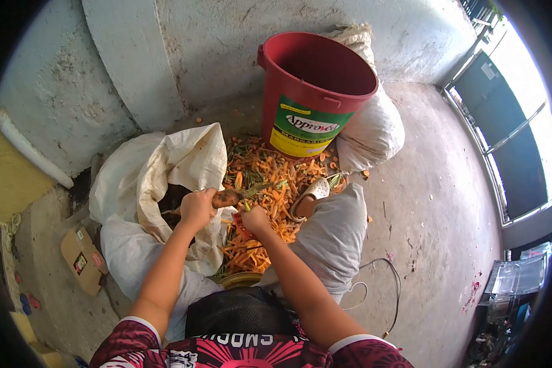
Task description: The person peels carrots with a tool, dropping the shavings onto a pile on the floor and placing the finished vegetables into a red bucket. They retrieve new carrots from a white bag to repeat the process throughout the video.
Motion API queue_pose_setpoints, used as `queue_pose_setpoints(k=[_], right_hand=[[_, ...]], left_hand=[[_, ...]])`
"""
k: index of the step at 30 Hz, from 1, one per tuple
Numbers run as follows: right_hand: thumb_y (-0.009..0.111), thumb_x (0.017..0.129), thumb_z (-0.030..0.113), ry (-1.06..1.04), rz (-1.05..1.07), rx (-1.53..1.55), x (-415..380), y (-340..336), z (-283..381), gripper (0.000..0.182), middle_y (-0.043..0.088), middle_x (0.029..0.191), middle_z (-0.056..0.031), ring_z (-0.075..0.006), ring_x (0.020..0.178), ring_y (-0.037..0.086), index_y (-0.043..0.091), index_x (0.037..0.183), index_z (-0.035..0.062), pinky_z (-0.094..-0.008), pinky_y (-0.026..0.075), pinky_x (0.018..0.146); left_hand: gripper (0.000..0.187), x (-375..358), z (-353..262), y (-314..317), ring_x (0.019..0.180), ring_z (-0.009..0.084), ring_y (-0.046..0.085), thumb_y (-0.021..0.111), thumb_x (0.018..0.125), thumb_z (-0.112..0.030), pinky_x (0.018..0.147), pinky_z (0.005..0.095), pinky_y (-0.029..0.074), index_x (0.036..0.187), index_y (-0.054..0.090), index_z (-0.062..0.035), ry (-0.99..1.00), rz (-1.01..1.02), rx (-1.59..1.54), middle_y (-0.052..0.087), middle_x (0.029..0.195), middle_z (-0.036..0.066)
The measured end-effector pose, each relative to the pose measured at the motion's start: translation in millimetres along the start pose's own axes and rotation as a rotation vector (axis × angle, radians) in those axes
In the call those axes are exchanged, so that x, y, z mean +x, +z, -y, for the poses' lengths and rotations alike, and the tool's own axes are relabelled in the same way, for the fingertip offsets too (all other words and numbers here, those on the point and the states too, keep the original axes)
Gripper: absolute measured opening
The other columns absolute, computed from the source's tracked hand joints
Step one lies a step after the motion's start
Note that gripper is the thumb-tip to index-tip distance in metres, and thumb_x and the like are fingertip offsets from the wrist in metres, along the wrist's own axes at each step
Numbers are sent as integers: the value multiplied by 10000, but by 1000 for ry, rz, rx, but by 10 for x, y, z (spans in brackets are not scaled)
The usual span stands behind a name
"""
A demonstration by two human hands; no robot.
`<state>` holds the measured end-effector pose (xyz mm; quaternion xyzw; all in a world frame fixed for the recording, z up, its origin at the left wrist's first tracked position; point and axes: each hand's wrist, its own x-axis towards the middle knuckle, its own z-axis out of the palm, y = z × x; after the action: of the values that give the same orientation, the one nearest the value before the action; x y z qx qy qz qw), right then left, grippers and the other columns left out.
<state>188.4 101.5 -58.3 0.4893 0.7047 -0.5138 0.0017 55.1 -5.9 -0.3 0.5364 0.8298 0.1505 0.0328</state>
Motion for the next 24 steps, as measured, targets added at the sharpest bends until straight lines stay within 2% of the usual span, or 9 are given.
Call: queue_pose_setpoints(k=[5, 8, 11, 14, 17, 20, 23, 24], right_hand=[[482, 791, 253, -34, -82, 33, 52, 13, -44, 298, 572, 787, -238, -368, 762, 553, 583, 858, -19, -399, 430, 652], [484, 795, 306, -129, -87, 63, 96, -2, -97, 356, 571, 813, -239, -365, 780, 550, 555, 936, -14, -402, 426, 664], [490, 793, 386, -217, -61, 72, -43, -85, 112, 438, 571, 773, -230, -354, 750, 554, 525, 990, -3, -384, 425, 652], [473, 800, 444, -211, 39, 51, -188, -181, 271, 493, 573, 770, -178, -277, 696, 558, 526, 991, -7, -334, 425, 651], [426, 831, 451, -66, 188, 448, -296, -213, 355, 506, 563, 814, -121, -193, 717, 530, 520, 1002, -16, -294, 415, 662], [382, 858, 441, -54, 333, 688, -292, -208, 348, 522, 541, 929, -93, -149, 796, 506, 505, 1025, -38, -277, 406, 697], [369, 870, 423, -131, 389, 591, -188, -209, 241, 525, 525, 970, -105, -156, 841, 494, 473, 1062, -54, -275, 402, 727], [369, 870, 421, -149, 345, 582, -147, -176, 198, 526, 521, 977, -105, -155, 841, 492, 468, 1067, -57, -273, 400, 735]], left_hand=[[298, 19, -104, 118, 661, 296, 576, 610, 573, -158, 575, 366, 465, 843, 519, -71, -221, 135, -137, 585, 703, 115], [274, 28, -164, 50, 677, 299, 574, 610, 584, -133, 587, 363, 463, 833, 518, -64, -204, 38, -148, 583, 721, 116], [261, 83, -83, 38, 722, 299, 572, 615, 606, -118, 619, 363, 461, 837, 513, -54, -168, -75, -70, 580, 776, 122], [271, 97, -57, -23, 762, 299, 566, 621, 624, -115, 646, 367, 456, 858, 501, -49, -261, -54, -111, 573, 830, 128], [300, 82, -36, -102, 778, 303, 562, 627, 632, -135, 653, 373, 455, 886, 490, -51, -295, 11, -125, 569, 849, 129], [317, 71, -36, -149, 782, 304, 559, 627, 624, -137, 647, 372, 455, 893, 485, -49, -287, 9, -126, 567, 849, 131], [313, 81, 11, -73, 783, 303, 557, 622, 613, -132, 641, 373, 454, 882, 489, -45, -294, 21, -122, 566, 847, 133], [309, 76, 12, -79, 779, 303, 557, 619, 610, -130, 638, 373, 454, 878, 491, -44, -291, 15, -126, 566, 846, 133]])
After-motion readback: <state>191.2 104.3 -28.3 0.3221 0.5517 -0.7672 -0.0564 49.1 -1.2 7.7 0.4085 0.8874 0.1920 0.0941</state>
